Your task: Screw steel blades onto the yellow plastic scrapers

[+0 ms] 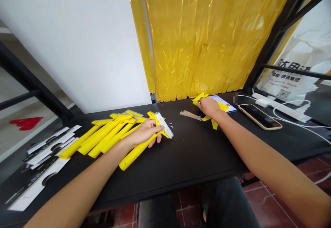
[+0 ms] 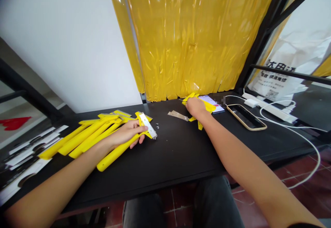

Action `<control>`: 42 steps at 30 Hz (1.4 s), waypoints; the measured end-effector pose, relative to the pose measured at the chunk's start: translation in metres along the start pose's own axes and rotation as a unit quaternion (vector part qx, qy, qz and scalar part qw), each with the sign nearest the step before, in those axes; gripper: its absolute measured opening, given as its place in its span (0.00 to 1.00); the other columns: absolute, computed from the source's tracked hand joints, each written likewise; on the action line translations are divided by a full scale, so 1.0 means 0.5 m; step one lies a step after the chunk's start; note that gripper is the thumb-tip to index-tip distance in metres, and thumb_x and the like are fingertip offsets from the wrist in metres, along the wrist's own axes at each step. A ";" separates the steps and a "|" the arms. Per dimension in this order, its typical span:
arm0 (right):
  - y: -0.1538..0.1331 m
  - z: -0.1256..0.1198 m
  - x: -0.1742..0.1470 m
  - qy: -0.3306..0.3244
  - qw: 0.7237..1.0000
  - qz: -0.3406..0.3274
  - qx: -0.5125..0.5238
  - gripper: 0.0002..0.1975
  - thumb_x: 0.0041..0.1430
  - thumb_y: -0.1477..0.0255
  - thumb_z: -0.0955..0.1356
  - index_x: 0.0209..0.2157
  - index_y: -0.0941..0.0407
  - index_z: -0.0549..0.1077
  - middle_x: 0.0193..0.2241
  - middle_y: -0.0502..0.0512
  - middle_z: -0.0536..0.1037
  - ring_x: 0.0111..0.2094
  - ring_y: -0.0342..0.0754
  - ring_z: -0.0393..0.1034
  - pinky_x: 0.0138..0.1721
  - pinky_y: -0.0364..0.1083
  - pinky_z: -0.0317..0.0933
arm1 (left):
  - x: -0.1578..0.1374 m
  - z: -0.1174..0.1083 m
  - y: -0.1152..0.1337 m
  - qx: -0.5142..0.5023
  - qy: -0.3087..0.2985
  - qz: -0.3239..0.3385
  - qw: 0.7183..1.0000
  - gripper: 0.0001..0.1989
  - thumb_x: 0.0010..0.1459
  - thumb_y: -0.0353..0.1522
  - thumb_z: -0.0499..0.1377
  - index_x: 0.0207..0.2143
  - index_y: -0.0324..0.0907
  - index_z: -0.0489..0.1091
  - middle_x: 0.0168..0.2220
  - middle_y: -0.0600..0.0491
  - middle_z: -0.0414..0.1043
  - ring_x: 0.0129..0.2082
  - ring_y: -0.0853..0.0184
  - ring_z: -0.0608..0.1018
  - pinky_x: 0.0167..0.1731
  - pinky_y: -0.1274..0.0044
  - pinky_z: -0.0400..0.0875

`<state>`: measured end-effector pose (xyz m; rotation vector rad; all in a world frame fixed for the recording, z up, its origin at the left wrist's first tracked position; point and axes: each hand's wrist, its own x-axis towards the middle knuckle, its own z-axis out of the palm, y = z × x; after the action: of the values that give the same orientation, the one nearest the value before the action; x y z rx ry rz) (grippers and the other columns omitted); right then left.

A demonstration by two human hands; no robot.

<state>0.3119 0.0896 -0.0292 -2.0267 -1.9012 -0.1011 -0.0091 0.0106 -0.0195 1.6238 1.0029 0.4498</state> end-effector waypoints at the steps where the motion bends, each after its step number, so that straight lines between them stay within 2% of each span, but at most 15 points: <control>1: 0.000 -0.003 0.002 0.022 1.000 0.011 0.017 0.15 0.66 0.69 0.63 0.43 0.66 0.75 0.41 0.76 0.79 0.45 0.63 0.76 0.44 0.52 0.63 | 0.000 0.000 0.000 -0.001 0.000 0.001 1.000 0.13 0.65 0.41 0.56 0.36 0.39 0.67 0.22 0.52 0.75 0.10 0.73 0.69 0.12 0.82 0.59; 4: -0.006 -0.019 0.007 0.084 0.993 0.033 0.071 0.19 0.72 0.66 0.55 0.48 0.64 0.69 0.41 0.72 0.80 0.43 0.58 0.76 0.41 0.50 0.64 | -0.001 0.002 -0.002 -0.004 0.001 0.005 1.000 0.13 0.65 0.40 0.56 0.37 0.38 0.68 0.22 0.52 0.75 0.11 0.73 0.69 0.11 0.82 0.58; 6: -0.019 -0.030 0.001 0.096 0.979 0.032 0.176 0.19 0.73 0.62 0.54 0.46 0.60 0.67 0.35 0.64 0.81 0.33 0.51 0.75 0.34 0.46 0.63 | -0.002 0.003 -0.002 -0.006 -0.002 0.007 1.000 0.13 0.65 0.40 0.56 0.37 0.38 0.69 0.22 0.52 0.75 0.11 0.73 0.69 0.11 0.83 0.58; 7: -0.029 -0.035 -0.007 0.083 0.959 0.030 0.269 0.19 0.72 0.59 0.55 0.43 0.59 0.67 0.30 0.60 0.80 0.26 0.48 0.71 0.28 0.44 0.61 | -0.002 0.003 -0.003 -0.007 -0.004 0.006 1.000 0.13 0.65 0.40 0.55 0.37 0.38 0.69 0.22 0.52 0.75 0.11 0.73 0.69 0.11 0.83 0.58; 8: -0.042 -0.039 -0.017 0.054 0.926 0.032 0.372 0.19 0.71 0.56 0.57 0.40 0.57 0.67 0.26 0.56 0.78 0.20 0.44 0.65 0.22 0.43 0.57 | -0.003 0.004 -0.003 -0.008 -0.006 0.006 1.000 0.13 0.65 0.40 0.55 0.37 0.38 0.70 0.22 0.52 0.75 0.11 0.73 0.69 0.11 0.83 0.58; 9: -0.058 -0.042 -0.030 -0.001 0.890 0.033 0.454 0.20 0.69 0.53 0.59 0.36 0.56 0.66 0.23 0.53 0.75 0.16 0.41 0.57 0.18 0.42 0.51 | -0.002 0.004 -0.003 -0.009 -0.009 0.006 1.000 0.14 0.65 0.40 0.55 0.37 0.37 0.70 0.22 0.52 0.75 0.11 0.73 0.69 0.11 0.82 0.59; 11: -0.095 -0.046 -0.062 -0.097 0.823 0.028 0.559 0.21 0.65 0.50 0.63 0.32 0.54 0.63 0.21 0.48 0.71 0.13 0.37 0.45 0.15 0.40 0.40 | -0.002 0.004 -0.003 -0.013 -0.010 0.005 1.000 0.14 0.65 0.40 0.55 0.38 0.37 0.71 0.22 0.53 0.75 0.11 0.73 0.69 0.11 0.82 0.59; 13: -0.134 -0.046 -0.096 -0.150 0.766 0.012 0.626 0.20 0.62 0.51 0.67 0.32 0.52 0.59 0.25 0.46 0.72 0.15 0.36 0.45 0.16 0.38 0.37 | -0.002 0.005 -0.002 -0.018 -0.009 0.004 1.000 0.14 0.65 0.40 0.56 0.38 0.37 0.71 0.22 0.53 0.74 0.11 0.73 0.69 0.11 0.82 0.59; 14: -0.152 -0.044 -0.112 -0.161 0.751 0.009 0.641 0.20 0.62 0.51 0.66 0.32 0.52 0.59 0.26 0.46 0.71 0.16 0.36 0.45 0.16 0.38 0.38 | -0.002 0.005 -0.002 -0.020 -0.009 0.004 1.000 0.14 0.65 0.41 0.56 0.39 0.38 0.71 0.22 0.53 0.74 0.11 0.73 0.69 0.11 0.83 0.59; 18: -0.199 -0.038 -0.157 -0.198 0.726 0.004 0.659 0.17 0.67 0.53 0.62 0.38 0.53 0.66 0.25 0.46 0.67 0.17 0.37 0.46 0.17 0.39 0.38 | -0.004 0.005 0.002 -0.022 -0.016 0.012 1.000 0.14 0.65 0.41 0.56 0.39 0.38 0.71 0.22 0.53 0.74 0.11 0.73 0.69 0.11 0.83 0.58; 25: -0.203 -0.048 -0.177 -0.274 0.660 -0.008 0.699 0.15 0.63 0.57 0.67 0.41 0.54 0.73 0.30 0.49 0.67 0.22 0.39 0.48 0.19 0.41 0.36 | -0.004 0.007 0.004 -0.019 -0.010 0.012 1.000 0.14 0.65 0.42 0.57 0.40 0.39 0.70 0.22 0.53 0.74 0.11 0.73 0.69 0.11 0.83 0.59; 27: -0.201 -0.051 -0.180 -0.305 0.644 -0.014 0.701 0.13 0.60 0.60 0.69 0.40 0.54 0.73 0.27 0.48 0.65 0.22 0.39 0.47 0.19 0.42 0.35 | -0.004 0.008 0.007 -0.019 -0.004 0.006 1.000 0.14 0.65 0.41 0.57 0.40 0.39 0.70 0.22 0.54 0.74 0.11 0.73 0.69 0.11 0.83 0.60; 30: -0.201 -0.048 -0.182 -0.329 0.657 -0.033 0.678 0.11 0.57 0.65 0.72 0.38 0.56 0.73 0.22 0.44 0.60 0.20 0.38 0.45 0.19 0.42 0.35 | -0.004 0.009 0.009 -0.020 0.001 0.001 1.000 0.14 0.64 0.41 0.57 0.40 0.38 0.69 0.21 0.54 0.74 0.11 0.73 0.69 0.11 0.82 0.61; 36: -0.203 -0.037 -0.182 -0.321 0.721 -0.017 0.614 0.12 0.56 0.67 0.73 0.40 0.56 0.73 0.21 0.44 0.65 0.18 0.37 0.48 0.18 0.42 0.37 | -0.003 0.007 0.006 -0.006 -0.005 0.003 1.000 0.11 0.65 0.39 0.55 0.39 0.39 0.68 0.22 0.54 0.74 0.11 0.73 0.69 0.11 0.82 0.59; 42: -0.203 -0.035 -0.180 -0.302 0.754 -0.004 0.583 0.11 0.52 0.68 0.75 0.35 0.56 0.74 0.18 0.41 0.63 0.18 0.36 0.47 0.18 0.41 0.39 | -0.003 0.005 0.008 -0.008 -0.006 0.006 1.000 0.08 0.64 0.35 0.54 0.41 0.40 0.67 0.21 0.55 0.73 0.11 0.74 0.69 0.12 0.83 0.58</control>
<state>0.2077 0.0015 -0.0179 -1.1515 -1.5165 1.5052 -0.0067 0.0077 -0.0161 1.6169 0.9775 0.4550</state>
